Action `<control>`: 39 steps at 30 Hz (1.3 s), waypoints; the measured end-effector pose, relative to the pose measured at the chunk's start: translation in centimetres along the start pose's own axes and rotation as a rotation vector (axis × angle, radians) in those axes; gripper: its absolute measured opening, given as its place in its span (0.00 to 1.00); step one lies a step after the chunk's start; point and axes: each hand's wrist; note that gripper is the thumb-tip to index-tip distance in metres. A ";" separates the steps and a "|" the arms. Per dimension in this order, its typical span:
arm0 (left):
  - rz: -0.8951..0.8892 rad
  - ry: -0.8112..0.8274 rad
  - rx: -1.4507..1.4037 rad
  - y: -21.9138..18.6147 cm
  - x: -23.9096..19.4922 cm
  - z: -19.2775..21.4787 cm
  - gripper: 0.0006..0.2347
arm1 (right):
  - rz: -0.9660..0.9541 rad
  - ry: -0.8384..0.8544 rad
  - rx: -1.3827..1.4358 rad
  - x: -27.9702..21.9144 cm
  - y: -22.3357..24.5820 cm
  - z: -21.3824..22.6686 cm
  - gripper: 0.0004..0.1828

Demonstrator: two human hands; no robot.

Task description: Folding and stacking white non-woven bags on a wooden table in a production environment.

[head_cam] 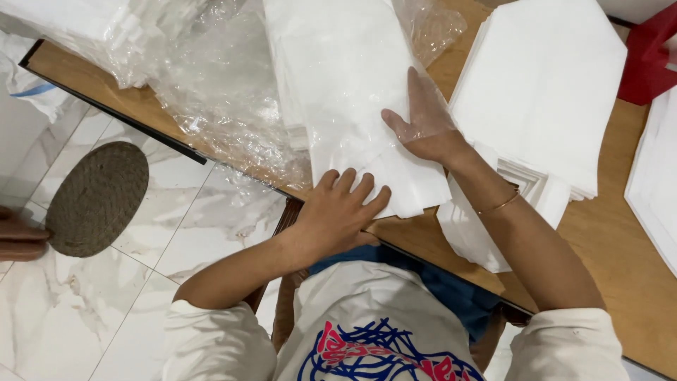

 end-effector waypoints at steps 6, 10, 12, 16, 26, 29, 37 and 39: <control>-0.009 0.509 -0.195 0.4 -0.2 0.9 0.34 | -0.174 0.021 -0.313 -1.4 2.1 0.0 0.32; -0.022 0.619 -0.201 0.3 0.1 1.1 0.33 | -0.175 0.108 -0.341 -3.1 3.7 -0.2 0.31; -0.009 0.611 -0.202 0.3 0.1 0.6 0.31 | -0.167 0.114 -0.325 -4.0 3.9 -0.4 0.30; 0.090 0.471 -0.229 0.5 0.1 -1.0 0.25 | 0.076 0.233 -0.466 -5.8 3.3 -0.5 0.34; 0.268 0.583 -0.342 2.6 2.5 -2.6 0.29 | 0.178 0.147 -0.732 -5.8 1.6 -2.1 0.26; 0.362 0.538 -0.396 3.6 2.8 -3.6 0.24 | 0.195 0.056 -0.701 -5.1 1.9 -2.4 0.25; 0.417 0.533 -0.238 4.6 3.6 -3.3 0.18 | 0.192 -0.013 -0.713 -1.8 1.0 -3.2 0.26; 0.435 0.589 -0.218 5.0 4.0 -4.0 0.21 | 0.186 -0.015 -0.711 -1.8 1.9 -2.9 0.26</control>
Point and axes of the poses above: each hand's wrist, its own x-axis towards the middle knuckle, its own z-axis out of the back of the hand, y = z × x, and after that the axes turned 9 degrees about y, right-handed
